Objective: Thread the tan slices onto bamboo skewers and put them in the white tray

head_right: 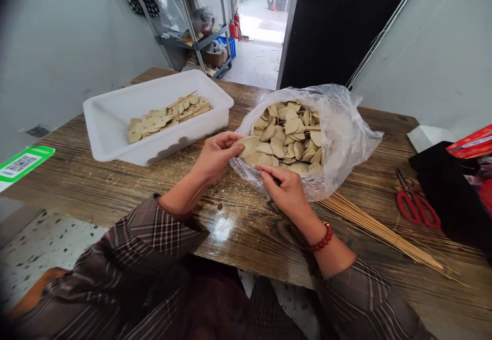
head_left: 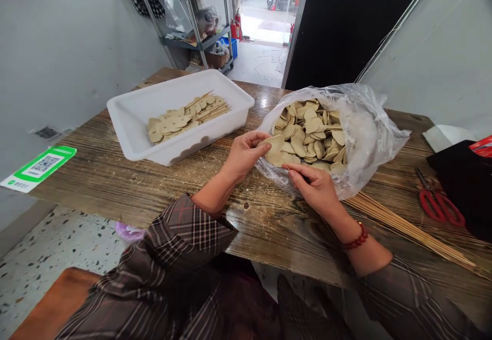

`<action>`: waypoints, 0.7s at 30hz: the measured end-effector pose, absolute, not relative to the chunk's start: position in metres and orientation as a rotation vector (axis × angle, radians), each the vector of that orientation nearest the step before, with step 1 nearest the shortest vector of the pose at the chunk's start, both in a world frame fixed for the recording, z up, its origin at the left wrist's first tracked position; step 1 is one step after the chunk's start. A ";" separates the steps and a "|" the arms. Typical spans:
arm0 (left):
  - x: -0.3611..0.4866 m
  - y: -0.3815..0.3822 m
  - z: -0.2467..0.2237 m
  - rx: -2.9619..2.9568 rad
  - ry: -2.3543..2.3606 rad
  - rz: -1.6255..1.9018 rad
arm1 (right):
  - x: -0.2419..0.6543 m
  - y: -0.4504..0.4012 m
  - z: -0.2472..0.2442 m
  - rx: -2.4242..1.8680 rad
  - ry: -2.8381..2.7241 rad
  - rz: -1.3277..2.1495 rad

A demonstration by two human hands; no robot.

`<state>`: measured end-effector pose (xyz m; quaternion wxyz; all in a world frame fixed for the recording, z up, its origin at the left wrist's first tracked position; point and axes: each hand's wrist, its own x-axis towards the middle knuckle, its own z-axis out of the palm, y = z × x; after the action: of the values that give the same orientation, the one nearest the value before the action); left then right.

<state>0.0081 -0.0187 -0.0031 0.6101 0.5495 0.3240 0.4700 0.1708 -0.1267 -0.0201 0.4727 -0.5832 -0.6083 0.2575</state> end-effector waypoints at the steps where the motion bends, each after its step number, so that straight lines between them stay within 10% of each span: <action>1: 0.008 -0.019 -0.003 1.268 0.751 1.085 | 0.171 -0.126 -0.020 -1.431 -1.489 0.630; 21: 0.009 -0.023 -0.004 1.418 0.784 1.102 | 0.173 -0.125 -0.027 -1.449 -1.488 0.632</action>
<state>0.0092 -0.0226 -0.0044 0.5571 0.6011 0.3322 0.4669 0.1727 -0.1253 -0.0275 0.4664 -0.5904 -0.6063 0.2575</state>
